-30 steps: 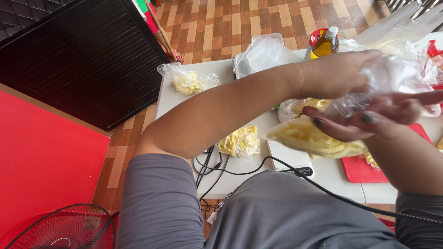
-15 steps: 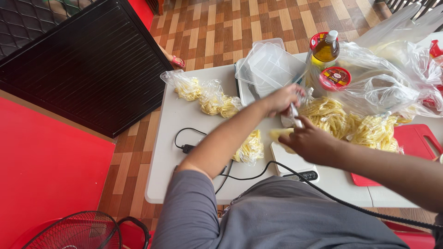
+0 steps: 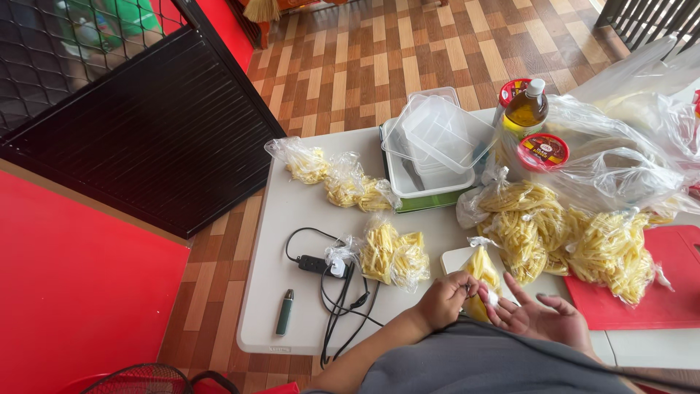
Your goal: The person repeatedly weighs portions of yellow noodles on a digital scale, places them into clear plastic bags, and ties the bags closed. Completed bags are set aside on the table. A second person is visible in the background handling bottles and containers.
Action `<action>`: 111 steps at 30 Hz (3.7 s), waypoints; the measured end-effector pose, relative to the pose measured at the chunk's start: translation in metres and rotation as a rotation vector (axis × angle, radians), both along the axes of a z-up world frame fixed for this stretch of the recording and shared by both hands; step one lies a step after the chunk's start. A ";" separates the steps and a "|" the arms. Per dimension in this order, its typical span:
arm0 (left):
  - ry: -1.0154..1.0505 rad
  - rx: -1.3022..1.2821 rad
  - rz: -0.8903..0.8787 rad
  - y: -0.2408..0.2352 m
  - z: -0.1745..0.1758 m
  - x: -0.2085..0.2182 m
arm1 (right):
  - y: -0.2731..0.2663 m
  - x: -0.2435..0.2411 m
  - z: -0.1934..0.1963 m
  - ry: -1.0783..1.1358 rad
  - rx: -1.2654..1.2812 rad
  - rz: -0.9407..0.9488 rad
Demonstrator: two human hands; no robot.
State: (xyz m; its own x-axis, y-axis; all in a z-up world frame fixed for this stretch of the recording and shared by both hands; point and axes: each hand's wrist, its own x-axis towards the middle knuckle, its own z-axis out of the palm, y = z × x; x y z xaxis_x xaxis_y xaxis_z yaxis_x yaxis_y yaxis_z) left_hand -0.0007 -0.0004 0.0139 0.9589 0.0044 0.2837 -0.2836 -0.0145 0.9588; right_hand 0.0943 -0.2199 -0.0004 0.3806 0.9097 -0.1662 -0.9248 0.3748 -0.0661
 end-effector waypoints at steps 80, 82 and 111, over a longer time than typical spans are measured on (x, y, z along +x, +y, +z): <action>0.682 1.048 0.155 -0.013 -0.123 0.086 | 0.063 0.048 -0.109 -1.248 -1.186 0.069; 0.675 1.030 0.161 -0.015 -0.122 0.083 | 0.060 0.045 -0.098 -1.404 -1.257 0.084; 0.073 0.579 0.285 -0.003 -0.145 0.078 | 0.029 0.045 -0.081 -1.249 -0.704 -0.414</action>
